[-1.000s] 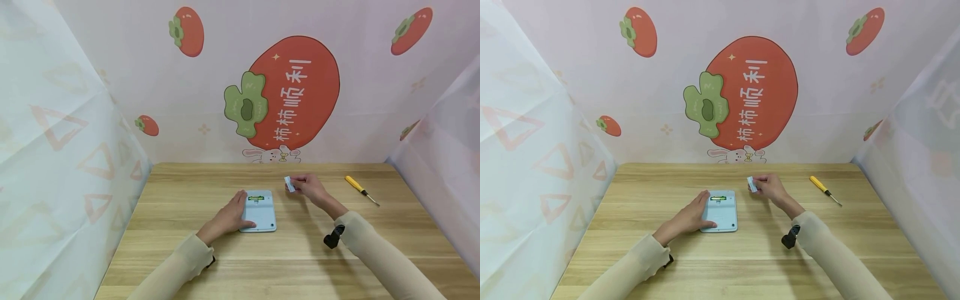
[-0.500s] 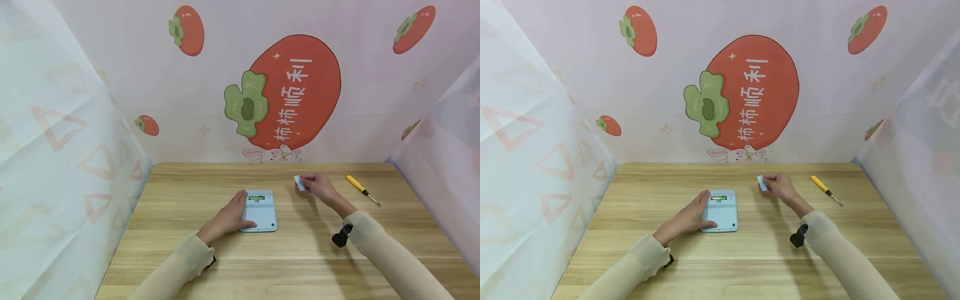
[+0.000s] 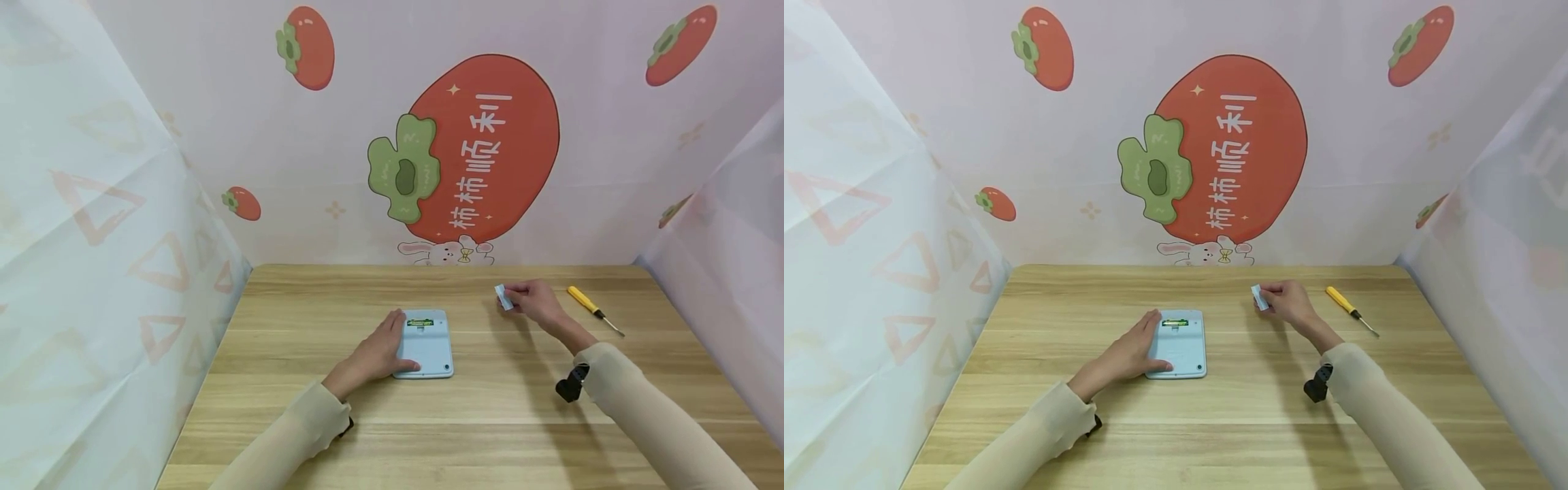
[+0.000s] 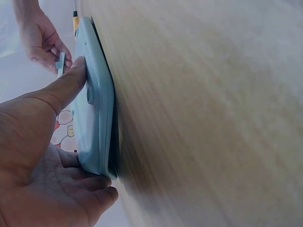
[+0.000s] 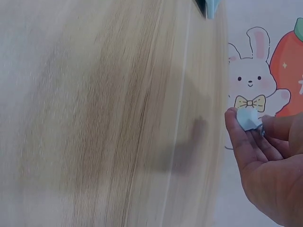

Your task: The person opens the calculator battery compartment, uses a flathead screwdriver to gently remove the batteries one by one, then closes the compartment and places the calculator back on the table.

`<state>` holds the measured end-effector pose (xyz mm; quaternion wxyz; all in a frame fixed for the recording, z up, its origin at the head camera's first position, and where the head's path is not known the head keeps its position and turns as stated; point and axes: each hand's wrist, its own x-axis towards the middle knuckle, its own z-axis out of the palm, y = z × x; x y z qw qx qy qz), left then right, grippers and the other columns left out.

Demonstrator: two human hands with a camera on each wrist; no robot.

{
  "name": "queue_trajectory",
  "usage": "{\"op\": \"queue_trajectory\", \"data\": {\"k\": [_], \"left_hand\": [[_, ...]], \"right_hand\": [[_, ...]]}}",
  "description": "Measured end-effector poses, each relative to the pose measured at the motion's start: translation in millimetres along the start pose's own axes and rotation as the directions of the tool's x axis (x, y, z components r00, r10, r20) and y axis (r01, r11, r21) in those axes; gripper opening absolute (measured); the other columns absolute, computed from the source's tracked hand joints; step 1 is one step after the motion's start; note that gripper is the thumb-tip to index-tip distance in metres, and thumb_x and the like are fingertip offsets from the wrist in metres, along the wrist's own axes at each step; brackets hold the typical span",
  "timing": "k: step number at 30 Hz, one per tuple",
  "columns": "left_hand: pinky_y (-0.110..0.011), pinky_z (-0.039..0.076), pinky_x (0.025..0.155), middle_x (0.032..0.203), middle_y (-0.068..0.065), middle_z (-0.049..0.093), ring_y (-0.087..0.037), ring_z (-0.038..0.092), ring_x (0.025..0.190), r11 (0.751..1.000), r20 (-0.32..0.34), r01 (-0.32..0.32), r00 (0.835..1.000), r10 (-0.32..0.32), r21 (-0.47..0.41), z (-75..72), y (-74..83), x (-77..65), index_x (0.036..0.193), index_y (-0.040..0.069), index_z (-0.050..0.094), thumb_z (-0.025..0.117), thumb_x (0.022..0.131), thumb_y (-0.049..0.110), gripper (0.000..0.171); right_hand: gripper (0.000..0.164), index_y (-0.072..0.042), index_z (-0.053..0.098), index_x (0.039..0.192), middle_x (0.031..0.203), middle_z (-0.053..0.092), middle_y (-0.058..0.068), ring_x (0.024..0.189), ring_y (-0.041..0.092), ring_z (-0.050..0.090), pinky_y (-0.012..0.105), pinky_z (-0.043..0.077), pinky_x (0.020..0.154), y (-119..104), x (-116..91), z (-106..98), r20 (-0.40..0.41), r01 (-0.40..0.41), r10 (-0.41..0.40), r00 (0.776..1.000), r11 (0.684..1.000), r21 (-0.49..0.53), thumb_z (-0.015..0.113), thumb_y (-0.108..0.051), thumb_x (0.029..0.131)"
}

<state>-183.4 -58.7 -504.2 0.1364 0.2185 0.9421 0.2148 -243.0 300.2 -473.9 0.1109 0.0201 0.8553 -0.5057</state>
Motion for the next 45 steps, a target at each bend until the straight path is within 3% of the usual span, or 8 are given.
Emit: {"op": "queue_trajectory", "data": {"k": [7, 14, 21, 27, 33, 39, 45], "left_hand": [[-0.049, 0.029, 0.128, 0.175, -0.021, 0.019, -0.034, 0.022, 0.162, 1.000, -0.003, 0.001, 1.000, -0.001, 0.005, -0.5, 0.1, 0.1, 0.167, -0.003, 0.018, 0.083, 0.089, 0.052, 0.115], [-0.048, 0.028, 0.128, 0.174, -0.021, 0.019, -0.034, 0.022, 0.162, 1.000, -0.001, -0.003, 1.000, 0.003, 0.001, -0.5, -0.3, 0.2, 0.167, -0.003, 0.018, 0.083, 0.089, 0.051, 0.115], [-0.048, 0.028, 0.128, 0.175, -0.021, 0.018, -0.034, 0.022, 0.162, 1.000, 0.005, 0.003, 1.000, -0.003, 0.000, 0.3, -0.3, 0.4, 0.167, -0.002, 0.017, 0.083, 0.089, 0.052, 0.116], [-0.048, 0.028, 0.128, 0.175, -0.020, 0.018, -0.033, 0.021, 0.162, 1.000, 0.008, 0.017, 1.000, -0.017, 0.001, 1.3, 0.3, 1.3, 0.167, -0.002, 0.017, 0.083, 0.089, 0.052, 0.116], [-0.048, 0.028, 0.128, 0.175, -0.020, 0.018, -0.033, 0.021, 0.162, 1.000, 0.008, 0.019, 1.000, -0.019, -0.009, 2.1, 0.4, 0.0, 0.167, -0.002, 0.017, 0.083, 0.089, 0.051, 0.115], [-0.048, 0.029, 0.128, 0.175, -0.020, 0.018, -0.033, 0.022, 0.162, 1.000, 0.006, 0.015, 1.000, -0.015, -0.011, 1.5, 0.5, -0.8, 0.167, -0.001, 0.018, 0.084, 0.089, 0.051, 0.114], [-0.048, 0.029, 0.128, 0.175, -0.020, 0.018, -0.033, 0.022, 0.162, 1.000, 0.003, 0.012, 1.000, -0.012, -0.005, 0.3, 0.9, -0.2, 0.167, -0.002, 0.018, 0.083, 0.090, 0.051, 0.114]], "right_hand": [[0.037, 0.017, 0.060, 0.138, 0.126, 0.069, 0.035, 0.098, 0.023, 0.076, 0.036, 0.064, 0.084, 4.9, 2.1, -12.4, -0.032, 0.057, -0.058, 0.998, 0.997, -0.055, 0.054, -0.008, 0.111], [0.039, 0.019, 0.057, 0.139, 0.127, 0.067, 0.038, 0.106, 0.034, 0.075, 0.041, 0.063, 0.089, 2.9, 2.0, -24.3, -0.019, 0.056, -0.058, 0.998, 0.996, -0.075, 0.051, -0.008, 0.112], [0.037, 0.019, 0.061, 0.135, 0.123, 0.068, 0.038, 0.093, 0.021, 0.076, 0.036, 0.065, 0.080, 6.9, 3.7, -33.7, -0.064, 0.075, -0.087, 0.994, 0.983, -0.169, 0.055, -0.008, 0.110], [0.037, 0.022, 0.060, 0.132, 0.119, 0.068, 0.040, 0.096, 0.036, 0.078, 0.037, 0.065, 0.079, 9.2, 3.6, -40.4, -0.061, 0.128, -0.141, 0.988, 0.974, -0.185, 0.055, -0.007, 0.110], [0.036, 0.018, 0.064, 0.130, 0.116, 0.071, 0.037, 0.091, 0.034, 0.078, 0.037, 0.065, 0.073, 13.5, 6.4, -48.8, -0.098, 0.137, -0.172, 0.980, 0.947, -0.290, 0.056, -0.010, 0.109], [0.034, 0.020, 0.065, 0.127, 0.114, 0.070, 0.040, 0.087, 0.038, 0.078, 0.038, 0.066, 0.070, 17.8, 10.6, -58.0, -0.118, 0.157, -0.201, 0.972, 0.939, -0.307, 0.057, -0.007, 0.108], [0.032, 0.020, 0.068, 0.123, 0.112, 0.070, 0.041, 0.085, 0.039, 0.077, 0.023, 0.060, 0.061, 18.9, 11.7, -65.6, -0.145, 0.146, -0.206, 0.968, 0.929, -0.340, 0.059, -0.006, 0.107]]}}
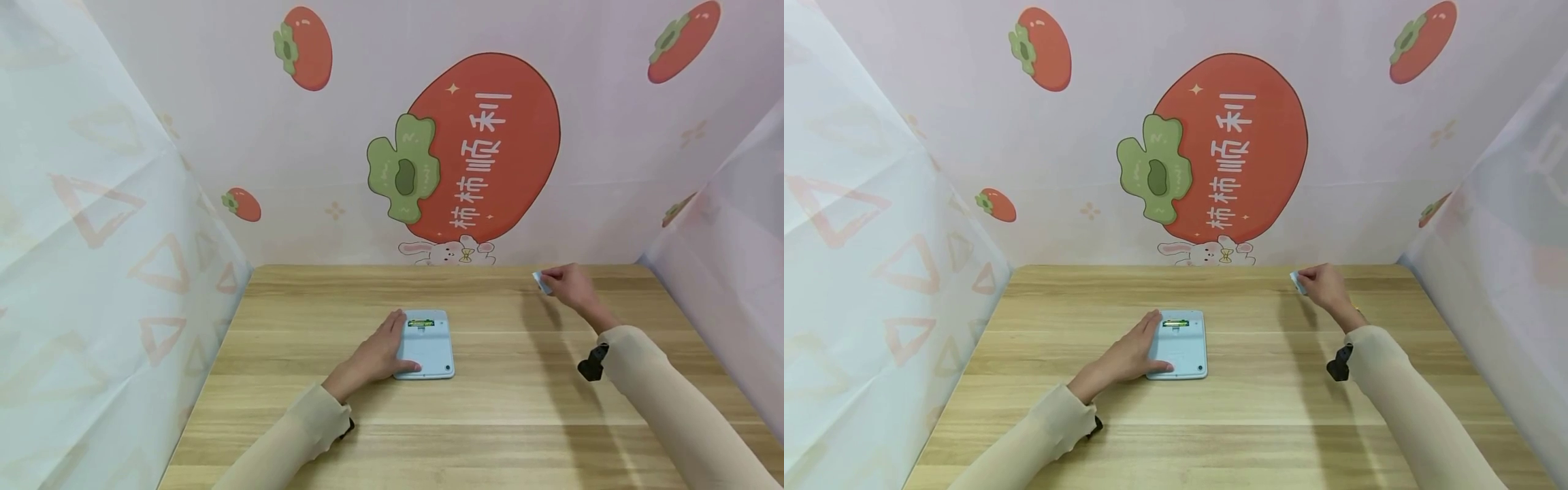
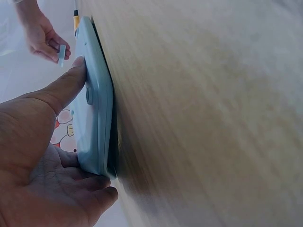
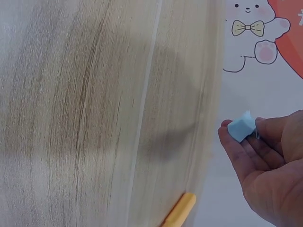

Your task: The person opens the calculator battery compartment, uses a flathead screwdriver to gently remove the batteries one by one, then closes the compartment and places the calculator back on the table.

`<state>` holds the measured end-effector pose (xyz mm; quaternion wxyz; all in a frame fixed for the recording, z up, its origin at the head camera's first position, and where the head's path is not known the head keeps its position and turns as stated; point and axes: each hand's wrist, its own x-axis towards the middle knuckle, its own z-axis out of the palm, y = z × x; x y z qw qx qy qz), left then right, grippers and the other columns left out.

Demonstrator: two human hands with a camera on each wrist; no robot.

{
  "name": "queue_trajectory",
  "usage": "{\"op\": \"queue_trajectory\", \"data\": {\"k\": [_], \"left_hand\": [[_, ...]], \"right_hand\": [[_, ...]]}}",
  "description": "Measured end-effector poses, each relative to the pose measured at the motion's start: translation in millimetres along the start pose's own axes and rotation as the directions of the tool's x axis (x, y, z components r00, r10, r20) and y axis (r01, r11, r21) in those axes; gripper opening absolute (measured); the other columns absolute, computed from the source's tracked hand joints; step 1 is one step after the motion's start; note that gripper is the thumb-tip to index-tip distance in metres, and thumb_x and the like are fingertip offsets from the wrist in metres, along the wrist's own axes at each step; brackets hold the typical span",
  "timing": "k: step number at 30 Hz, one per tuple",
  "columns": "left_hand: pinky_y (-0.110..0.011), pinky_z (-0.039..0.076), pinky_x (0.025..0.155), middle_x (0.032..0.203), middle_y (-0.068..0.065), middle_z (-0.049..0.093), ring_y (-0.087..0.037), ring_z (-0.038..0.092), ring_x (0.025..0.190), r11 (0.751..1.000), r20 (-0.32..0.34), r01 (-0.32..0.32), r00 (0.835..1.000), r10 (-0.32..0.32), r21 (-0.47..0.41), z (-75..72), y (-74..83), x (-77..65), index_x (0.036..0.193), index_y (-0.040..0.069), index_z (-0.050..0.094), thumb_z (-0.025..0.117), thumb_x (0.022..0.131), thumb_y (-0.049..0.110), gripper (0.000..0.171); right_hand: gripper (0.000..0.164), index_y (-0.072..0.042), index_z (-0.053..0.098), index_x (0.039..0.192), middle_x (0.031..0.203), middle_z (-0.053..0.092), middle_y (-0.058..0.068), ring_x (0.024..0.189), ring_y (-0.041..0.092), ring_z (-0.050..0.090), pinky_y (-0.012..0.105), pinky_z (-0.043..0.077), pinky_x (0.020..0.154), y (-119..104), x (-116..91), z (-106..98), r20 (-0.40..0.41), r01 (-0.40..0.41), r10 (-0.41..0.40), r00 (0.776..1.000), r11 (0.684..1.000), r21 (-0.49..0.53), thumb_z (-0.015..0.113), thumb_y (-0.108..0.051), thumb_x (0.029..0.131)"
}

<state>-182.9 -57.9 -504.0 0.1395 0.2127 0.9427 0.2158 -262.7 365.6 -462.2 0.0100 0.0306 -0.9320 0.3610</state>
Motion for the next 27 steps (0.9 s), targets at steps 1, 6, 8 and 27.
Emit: {"op": "queue_trajectory", "data": {"k": [1, 6, 8, 27], "left_hand": [[-0.048, 0.029, 0.128, 0.175, -0.020, 0.018, -0.033, 0.022, 0.162, 1.000, 0.001, -0.001, 1.000, 0.001, 0.000, 0.0, 0.0, -0.1, 0.167, -0.002, 0.018, 0.083, 0.090, 0.051, 0.114], [-0.049, 0.029, 0.128, 0.175, -0.020, 0.019, -0.034, 0.022, 0.161, 1.000, 0.000, -0.004, 1.000, 0.004, -0.002, 0.4, -0.7, -0.4, 0.167, -0.002, 0.018, 0.083, 0.089, 0.051, 0.114], [-0.049, 0.029, 0.128, 0.175, -0.020, 0.019, -0.033, 0.023, 0.161, 1.000, -0.004, -0.005, 1.000, 0.005, 0.002, 0.6, -1.0, -0.1, 0.167, -0.001, 0.018, 0.083, 0.089, 0.051, 0.114], [-0.049, 0.027, 0.128, 0.175, -0.020, 0.017, -0.033, 0.020, 0.162, 1.000, 0.000, 0.001, 1.000, -0.001, -0.008, 1.1, -1.1, 0.2, 0.168, -0.001, 0.017, 0.084, 0.089, 0.051, 0.116]], "right_hand": [[0.031, 0.020, 0.068, 0.122, 0.112, 0.070, 0.041, 0.084, 0.038, 0.077, 0.021, 0.059, 0.060, 0.9, 0.3, -0.5, -0.002, -0.002, 0.002, 1.000, 1.000, -0.004, 0.059, -0.006, 0.107], [0.031, 0.018, 0.069, 0.121, 0.112, 0.070, 0.040, 0.081, 0.037, 0.076, 0.021, 0.057, 0.057, 4.7, 2.0, -0.5, -0.014, -0.002, 0.002, 1.000, 0.999, -0.044, 0.061, -0.007, 0.106], [0.031, 0.018, 0.070, 0.120, 0.111, 0.071, 0.039, 0.078, 0.036, 0.076, 0.022, 0.056, 0.056, 6.2, 3.2, 0.2, -0.022, 0.002, -0.004, 1.000, 0.997, -0.072, 0.061, -0.008, 0.106], [0.027, 0.014, 0.076, 0.109, 0.107, 0.073, 0.034, 0.091, 0.048, 0.074, 0.056, 0.061, 0.077, 14.1, 11.1, 4.7, -0.055, 0.034, -0.048, 0.997, 0.971, -0.235, 0.067, -0.010, 0.101]]}}
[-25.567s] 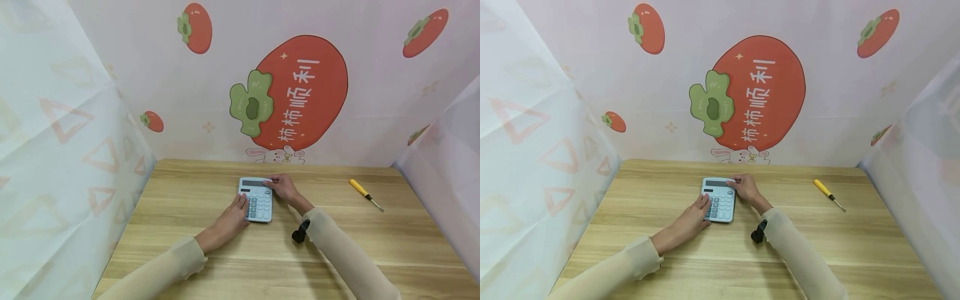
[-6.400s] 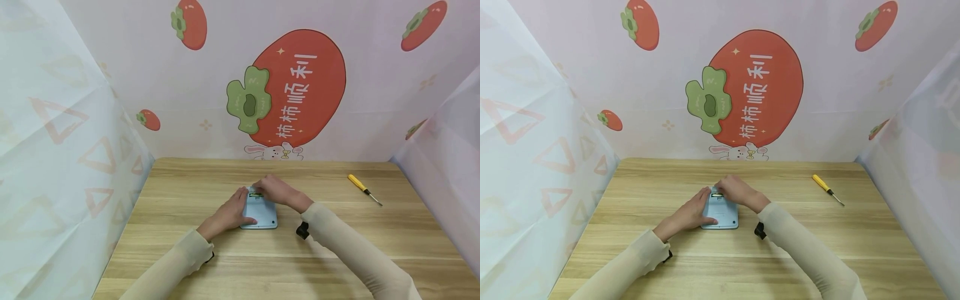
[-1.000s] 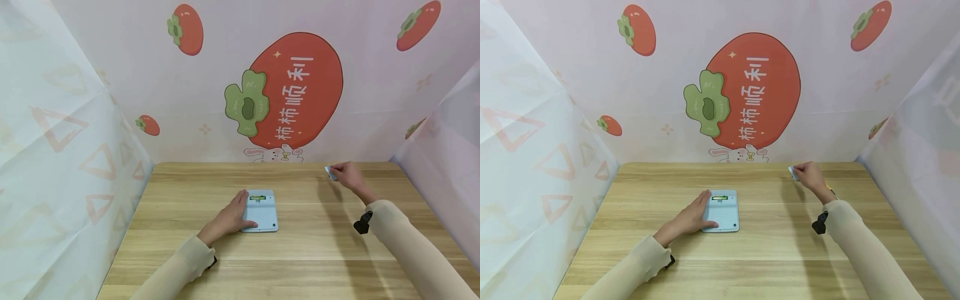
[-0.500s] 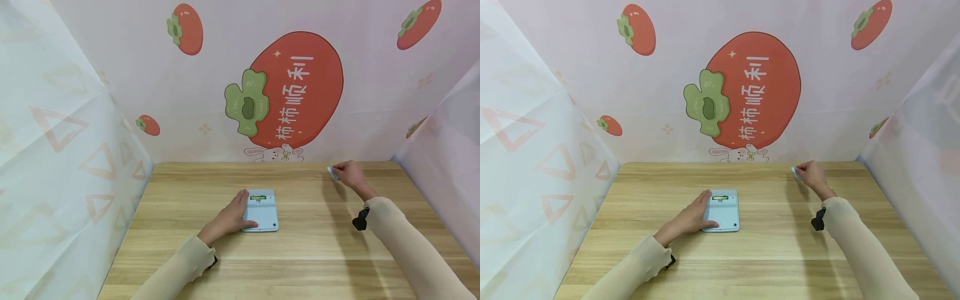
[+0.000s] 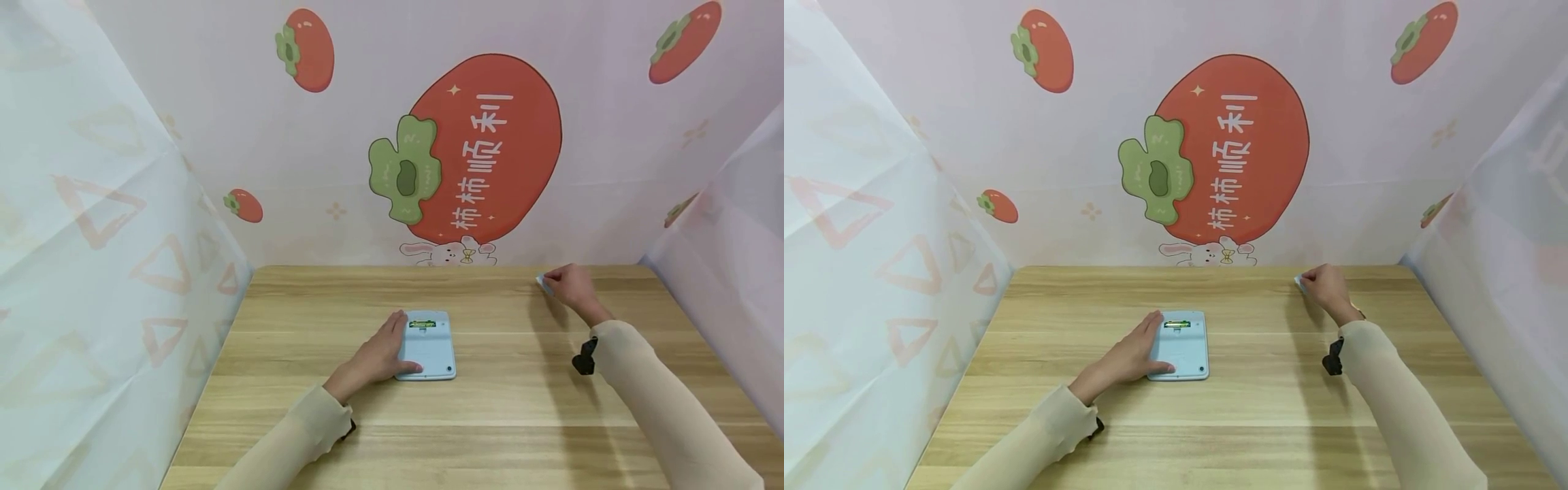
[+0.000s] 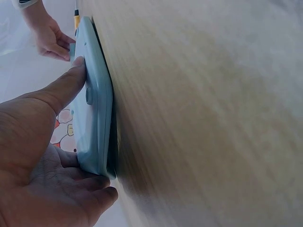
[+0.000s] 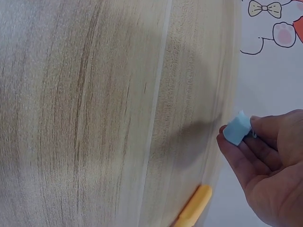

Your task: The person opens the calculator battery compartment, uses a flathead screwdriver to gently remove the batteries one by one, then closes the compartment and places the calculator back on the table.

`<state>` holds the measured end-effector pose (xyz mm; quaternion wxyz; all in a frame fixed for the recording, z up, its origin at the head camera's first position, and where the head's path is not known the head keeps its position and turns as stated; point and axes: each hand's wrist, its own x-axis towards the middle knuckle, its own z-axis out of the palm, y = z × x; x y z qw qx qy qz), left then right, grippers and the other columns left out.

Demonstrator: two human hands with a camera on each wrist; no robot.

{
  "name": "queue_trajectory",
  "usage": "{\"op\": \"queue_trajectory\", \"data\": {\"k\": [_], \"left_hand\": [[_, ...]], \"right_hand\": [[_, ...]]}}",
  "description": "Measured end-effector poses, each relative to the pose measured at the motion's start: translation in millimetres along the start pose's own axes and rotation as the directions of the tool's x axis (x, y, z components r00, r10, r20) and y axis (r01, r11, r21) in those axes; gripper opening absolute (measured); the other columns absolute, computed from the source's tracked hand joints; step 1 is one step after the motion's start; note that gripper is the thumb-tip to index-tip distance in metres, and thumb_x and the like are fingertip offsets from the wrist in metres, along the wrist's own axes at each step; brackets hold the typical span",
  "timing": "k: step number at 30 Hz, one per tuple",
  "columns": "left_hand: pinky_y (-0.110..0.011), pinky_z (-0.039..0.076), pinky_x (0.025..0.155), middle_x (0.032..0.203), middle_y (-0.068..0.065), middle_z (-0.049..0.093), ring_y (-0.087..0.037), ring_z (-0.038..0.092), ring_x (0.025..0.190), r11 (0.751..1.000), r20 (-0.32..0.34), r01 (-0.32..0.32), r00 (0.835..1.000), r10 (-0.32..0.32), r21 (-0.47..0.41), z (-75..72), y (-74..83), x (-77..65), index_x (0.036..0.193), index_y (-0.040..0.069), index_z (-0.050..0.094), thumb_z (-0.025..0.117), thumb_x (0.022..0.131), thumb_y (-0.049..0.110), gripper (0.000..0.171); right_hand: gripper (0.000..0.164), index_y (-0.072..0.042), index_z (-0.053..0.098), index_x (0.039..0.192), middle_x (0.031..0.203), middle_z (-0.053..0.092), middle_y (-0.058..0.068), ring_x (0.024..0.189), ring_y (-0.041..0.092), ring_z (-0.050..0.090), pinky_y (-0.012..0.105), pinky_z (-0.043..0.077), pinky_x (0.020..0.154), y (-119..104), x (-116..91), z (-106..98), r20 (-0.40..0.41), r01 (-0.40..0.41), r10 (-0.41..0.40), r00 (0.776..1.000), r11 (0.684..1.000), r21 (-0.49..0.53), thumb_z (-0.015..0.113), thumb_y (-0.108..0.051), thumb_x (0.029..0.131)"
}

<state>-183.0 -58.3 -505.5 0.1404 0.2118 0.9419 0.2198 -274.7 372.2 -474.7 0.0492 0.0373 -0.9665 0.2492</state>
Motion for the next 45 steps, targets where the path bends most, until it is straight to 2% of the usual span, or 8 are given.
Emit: {"op": "queue_trajectory", "data": {"k": [4, 16, 31, 36, 41, 45], "left_hand": [[-0.049, 0.027, 0.128, 0.175, -0.019, 0.017, -0.033, 0.020, 0.162, 1.000, 0.002, 0.003, 1.000, -0.003, -0.003, 0.8, 0.4, 0.0, 0.168, -0.001, 0.017, 0.084, 0.089, 0.051, 0.115], [-0.048, 0.028, 0.128, 0.175, -0.019, 0.017, -0.033, 0.021, 0.162, 1.000, -0.001, 0.008, 1.000, -0.008, 0.006, 0.7, 1.0, 0.8, 0.168, -0.001, 0.017, 0.084, 0.089, 0.051, 0.115], [-0.048, 0.029, 0.128, 0.175, -0.019, 0.018, -0.032, 0.022, 0.162, 1.000, -0.002, 0.018, 1.000, -0.018, 0.009, 1.0, 1.7, 1.8, 0.168, 0.000, 0.017, 0.085, 0.088, 0.051, 0.116], [-0.048, 0.029, 0.128, 0.175, -0.019, 0.018, -0.033, 0.021, 0.162, 1.000, 0.000, 0.016, 1.000, -0.016, 0.010, 0.4, 2.2, 1.5, 0.168, 0.000, 0.017, 0.084, 0.088, 0.051, 0.116], [-0.048, 0.028, 0.128, 0.176, -0.019, 0.017, -0.033, 0.021, 0.162, 1.000, 0.007, 0.021, 1.000, -0.022, 0.006, 0.3, 1.7, 0.9, 0.168, 0.000, 0.016, 0.084, 0.089, 0.051, 0.116], [-0.049, 0.029, 0.128, 0.176, -0.018, 0.017, -0.033, 0.021, 0.162, 1.000, 0.007, 0.024, 1.000, -0.024, 0.004, 0.5, 0.9, 0.5, 0.168, 0.001, 0.016, 0.084, 0.089, 0.052, 0.117]], "right_hand": [[0.024, 0.013, 0.077, 0.104, 0.104, 0.075, 0.031, 0.099, 0.053, 0.071, 0.062, 0.057, 0.085, 1.9, -0.9, 2.6, -0.022, 0.015, -0.016, 1.000, 0.999, -0.031, 0.069, -0.009, 0.099], [0.026, 0.010, 0.077, 0.111, 0.109, 0.075, 0.029, 0.103, 0.051, 0.070, 0.061, 0.058, 0.085, 4.9, 0.6, 6.9, 0.012, -0.032, 0.032, 0.999, 0.998, -0.051, 0.066, -0.010, 0.099], [0.027, 0.008, 0.078, 0.112, 0.103, 0.078, 0.025, 0.094, 0.045, 0.073, 0.057, 0.059, 0.082, 7.1, 0.9, 11.1, 0.036, -0.044, 0.046, 0.998, 0.998, -0.052, 0.067, -0.013, 0.100], [0.025, 0.010, 0.078, 0.110, 0.101, 0.078, 0.026, 0.092, 0.043, 0.073, 0.057, 0.059, 0.082, 5.8, -0.1, 10.6, 0.028, -0.029, 0.031, 0.999, 0.998, -0.056, 0.067, -0.010, 0.099], [0.024, 0.011, 0.077, 0.110, 0.099, 0.078, 0.026, 0.085, 0.039, 0.073, 0.054, 0.060, 0.076, 6.4, 0.6, 12.7, 0.023, -0.030, 0.032, 0.999, 0.998, -0.054, 0.067, -0.008, 0.100], [0.024, 0.011, 0.077, 0.111, 0.102, 0.077, 0.027, 0.087, 0.041, 0.073, 0.054, 0.060, 0.077, 7.5, 0.7, 15.1, 0.014, -0.031, 0.032, 0.999, 0.998, -0.053, 0.067, -0.008, 0.100]]}}
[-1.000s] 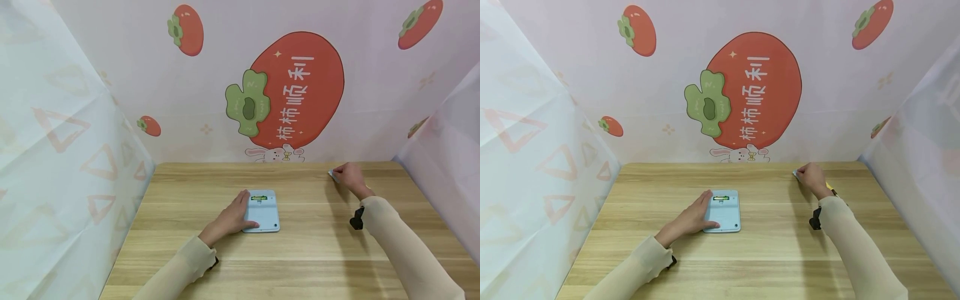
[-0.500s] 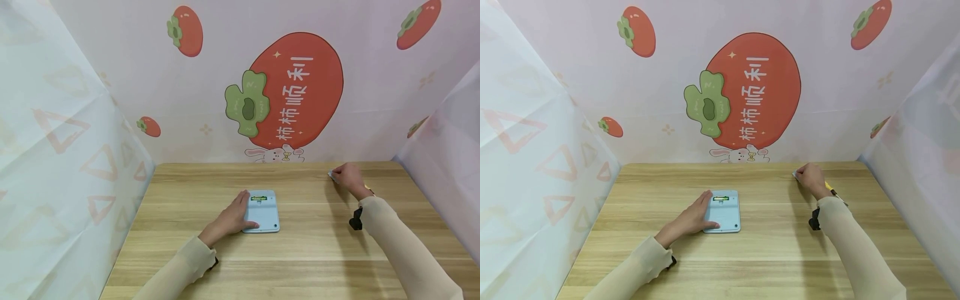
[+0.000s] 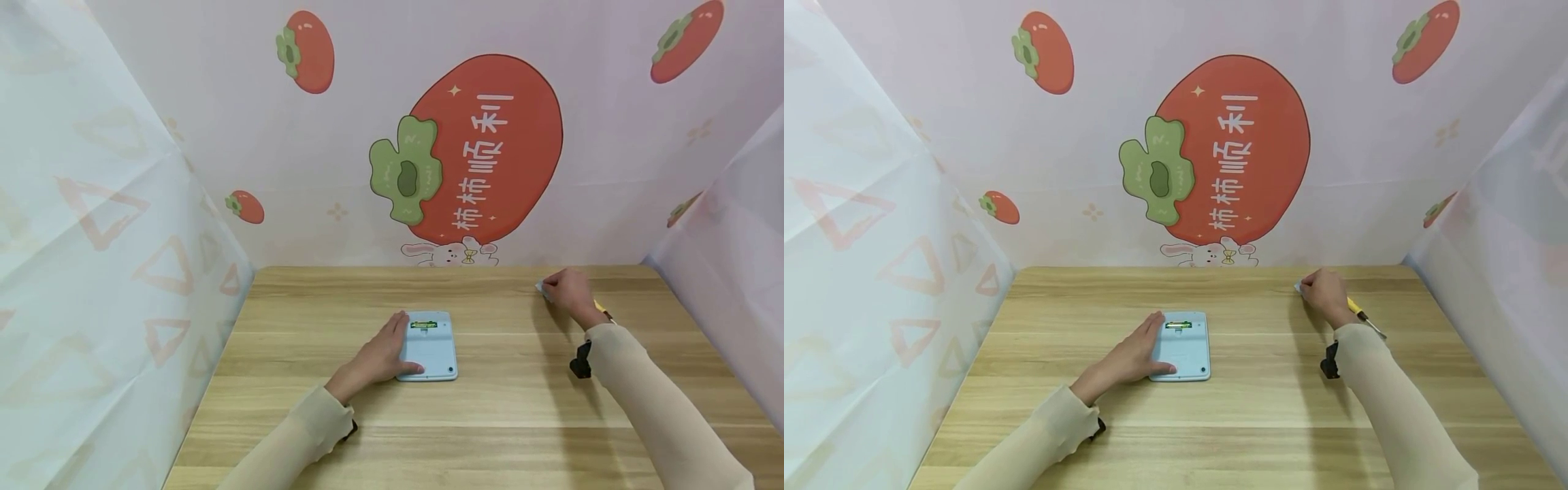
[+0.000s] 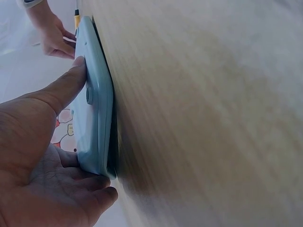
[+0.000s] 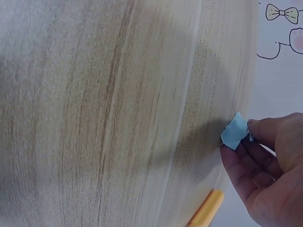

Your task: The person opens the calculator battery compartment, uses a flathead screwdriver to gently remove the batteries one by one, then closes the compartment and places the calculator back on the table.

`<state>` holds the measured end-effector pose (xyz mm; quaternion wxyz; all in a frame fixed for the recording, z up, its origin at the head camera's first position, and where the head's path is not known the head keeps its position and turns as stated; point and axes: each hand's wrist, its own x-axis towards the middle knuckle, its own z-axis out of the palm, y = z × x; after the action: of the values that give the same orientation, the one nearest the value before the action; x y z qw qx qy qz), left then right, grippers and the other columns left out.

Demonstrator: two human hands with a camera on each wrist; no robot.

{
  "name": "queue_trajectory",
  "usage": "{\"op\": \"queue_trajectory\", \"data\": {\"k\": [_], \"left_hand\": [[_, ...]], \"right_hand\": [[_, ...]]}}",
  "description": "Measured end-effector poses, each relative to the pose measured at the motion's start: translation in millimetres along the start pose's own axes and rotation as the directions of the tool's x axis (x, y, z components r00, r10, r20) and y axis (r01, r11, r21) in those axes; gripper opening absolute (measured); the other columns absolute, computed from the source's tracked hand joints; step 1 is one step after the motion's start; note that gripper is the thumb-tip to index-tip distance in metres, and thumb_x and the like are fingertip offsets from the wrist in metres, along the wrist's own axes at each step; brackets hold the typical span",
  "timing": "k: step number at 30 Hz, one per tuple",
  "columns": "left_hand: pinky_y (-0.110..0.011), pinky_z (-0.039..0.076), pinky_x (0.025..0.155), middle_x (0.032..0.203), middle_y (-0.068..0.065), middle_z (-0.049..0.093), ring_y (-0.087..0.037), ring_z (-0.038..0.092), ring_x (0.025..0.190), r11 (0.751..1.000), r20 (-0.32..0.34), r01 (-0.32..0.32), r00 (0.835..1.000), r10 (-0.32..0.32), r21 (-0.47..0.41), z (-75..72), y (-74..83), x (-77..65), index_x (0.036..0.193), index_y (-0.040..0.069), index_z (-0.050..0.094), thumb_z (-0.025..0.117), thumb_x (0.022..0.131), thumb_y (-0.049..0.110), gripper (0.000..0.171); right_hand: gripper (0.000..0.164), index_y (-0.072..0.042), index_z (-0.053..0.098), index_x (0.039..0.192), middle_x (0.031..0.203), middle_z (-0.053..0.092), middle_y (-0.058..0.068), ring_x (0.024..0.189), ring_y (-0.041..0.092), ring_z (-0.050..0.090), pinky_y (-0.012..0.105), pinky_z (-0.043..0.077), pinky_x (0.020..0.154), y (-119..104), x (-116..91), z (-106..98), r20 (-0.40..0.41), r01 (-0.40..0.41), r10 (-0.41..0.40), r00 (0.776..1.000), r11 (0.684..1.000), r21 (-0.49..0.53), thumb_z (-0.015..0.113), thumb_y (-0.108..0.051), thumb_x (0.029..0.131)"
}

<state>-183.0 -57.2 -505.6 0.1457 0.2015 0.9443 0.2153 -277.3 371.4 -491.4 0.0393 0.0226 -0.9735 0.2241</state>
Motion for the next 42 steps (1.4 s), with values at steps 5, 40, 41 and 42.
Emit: {"op": "queue_trajectory", "data": {"k": [5, 40, 41, 42], "left_hand": [[-0.049, 0.028, 0.128, 0.176, -0.018, 0.017, -0.033, 0.020, 0.162, 1.000, -0.001, -0.002, 1.000, 0.002, -0.002, 0.9, -0.6, 0.4, 0.169, 0.001, 0.016, 0.084, 0.089, 0.051, 0.116], [-0.047, 0.027, 0.129, 0.176, -0.018, 0.017, -0.032, 0.020, 0.162, 0.999, 0.013, -0.032, 0.999, 0.032, 0.026, -3.7, 0.1, 0.4, 0.168, 0.000, 0.017, 0.083, 0.090, 0.051, 0.115], [-0.048, 0.027, 0.129, 0.176, -0.019, 0.017, -0.033, 0.020, 0.162, 0.999, 0.015, -0.034, 0.999, 0.034, 0.028, -3.8, -0.1, 0.5, 0.168, -0.001, 0.017, 0.083, 0.090, 0.051, 0.114], [-0.048, 0.027, 0.129, 0.176, -0.019, 0.017, -0.033, 0.020, 0.162, 0.999, 0.016, -0.035, 0.999, 0.035, 0.029, -3.8, -0.3, 0.6, 0.168, -0.001, 0.017, 0.083, 0.090, 0.051, 0.114]], "right_hand": [[0.026, 0.012, 0.076, 0.113, 0.106, 0.076, 0.030, 0.090, 0.043, 0.073, 0.056, 0.060, 0.079, -0.4, -2.4, 0.8, 0.013, -0.013, 0.013, 1.000, 1.000, 0.002, 0.065, -0.008, 0.101], [0.027, 0.009, 0.077, 0.107, 0.101, 0.077, 0.026, 0.086, 0.040, 0.069, 0.055, 0.055, 0.076, 2.0, -6.3, 7.5, -0.029, -0.011, 0.009, 1.000, 0.998, -0.067, 0.063, -0.013, 0.102], [0.028, 0.009, 0.077, 0.107, 0.101, 0.077, 0.026, 0.085, 0.039, 0.068, 0.054, 0.054, 0.075, 1.6, -6.7, 7.3, -0.030, -0.011, 0.009, 1.000, 0.998, -0.065, 0.062, -0.013, 0.102], [0.028, 0.010, 0.077, 0.107, 0.101, 0.076, 0.026, 0.085, 0.039, 0.068, 0.053, 0.054, 0.075, 1.1, -7.1, 7.3, -0.032, -0.010, 0.008, 0.999, 0.998, -0.064, 0.062, -0.013, 0.102]]}}
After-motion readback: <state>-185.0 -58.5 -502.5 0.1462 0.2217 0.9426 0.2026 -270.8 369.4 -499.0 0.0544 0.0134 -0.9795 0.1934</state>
